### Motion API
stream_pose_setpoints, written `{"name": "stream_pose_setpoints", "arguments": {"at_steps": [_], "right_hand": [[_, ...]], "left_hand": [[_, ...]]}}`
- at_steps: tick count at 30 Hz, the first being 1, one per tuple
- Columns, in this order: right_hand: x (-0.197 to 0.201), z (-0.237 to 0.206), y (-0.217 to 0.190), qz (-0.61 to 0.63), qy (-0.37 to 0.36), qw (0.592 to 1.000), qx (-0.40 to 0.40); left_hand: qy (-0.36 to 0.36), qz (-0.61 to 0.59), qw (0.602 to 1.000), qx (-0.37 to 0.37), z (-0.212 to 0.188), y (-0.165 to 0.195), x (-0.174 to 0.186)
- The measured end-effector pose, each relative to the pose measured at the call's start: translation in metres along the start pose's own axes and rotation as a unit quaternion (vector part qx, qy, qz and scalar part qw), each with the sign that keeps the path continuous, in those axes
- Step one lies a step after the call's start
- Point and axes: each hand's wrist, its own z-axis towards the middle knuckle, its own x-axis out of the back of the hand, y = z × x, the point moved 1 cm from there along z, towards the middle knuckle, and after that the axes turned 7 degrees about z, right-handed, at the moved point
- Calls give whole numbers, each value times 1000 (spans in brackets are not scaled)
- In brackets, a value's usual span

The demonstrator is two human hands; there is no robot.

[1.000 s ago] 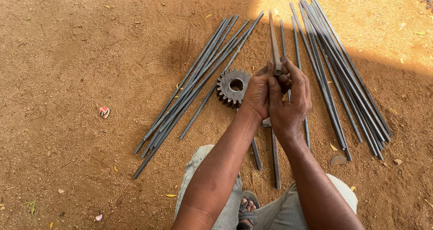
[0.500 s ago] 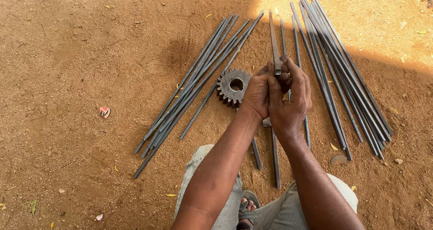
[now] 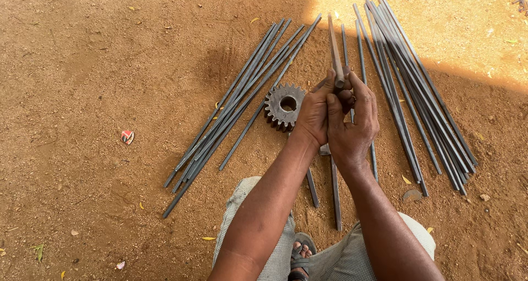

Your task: The person holds a metal rod by hand and checks its alignment by looking down its length, turning it over several times to find bends.

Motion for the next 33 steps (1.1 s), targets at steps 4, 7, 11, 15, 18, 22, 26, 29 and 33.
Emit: {"name": "stream_pose_setpoints", "arguments": {"at_steps": [4,7,11,15,18,22,26,29,33], "right_hand": [[0,0,0,6,3,1000,0],[0,0,0,17,-1,1000,-9],[1,-1,1,25,-1,1000,-7],[0,-2,3,18,-1,1000,1],[-1,-1,4,28,1,1000,-1],[-1,-2,3,27,0,1000,1],[0,-2,3,36,4,999,5],[-1,-2,4,31,-5,1000,-5],[-2,-2,5,45,-6,999,-1]], "left_hand": [[7,-7,1000,8,-1,3,-5],[10,-20,1000,10,-3,6,-10],[10,-24,1000,7,-3,7,-13],[16,-16,1000,8,-4,7,-11],[23,-2,1000,6,-2,7,-11],[32,13,999,-1,-1,6,-10],[37,-7,999,2,1,4,-7],[32,-21,999,0,3,2,-2],[32,-19,999,-2,7,-1,2]]}}
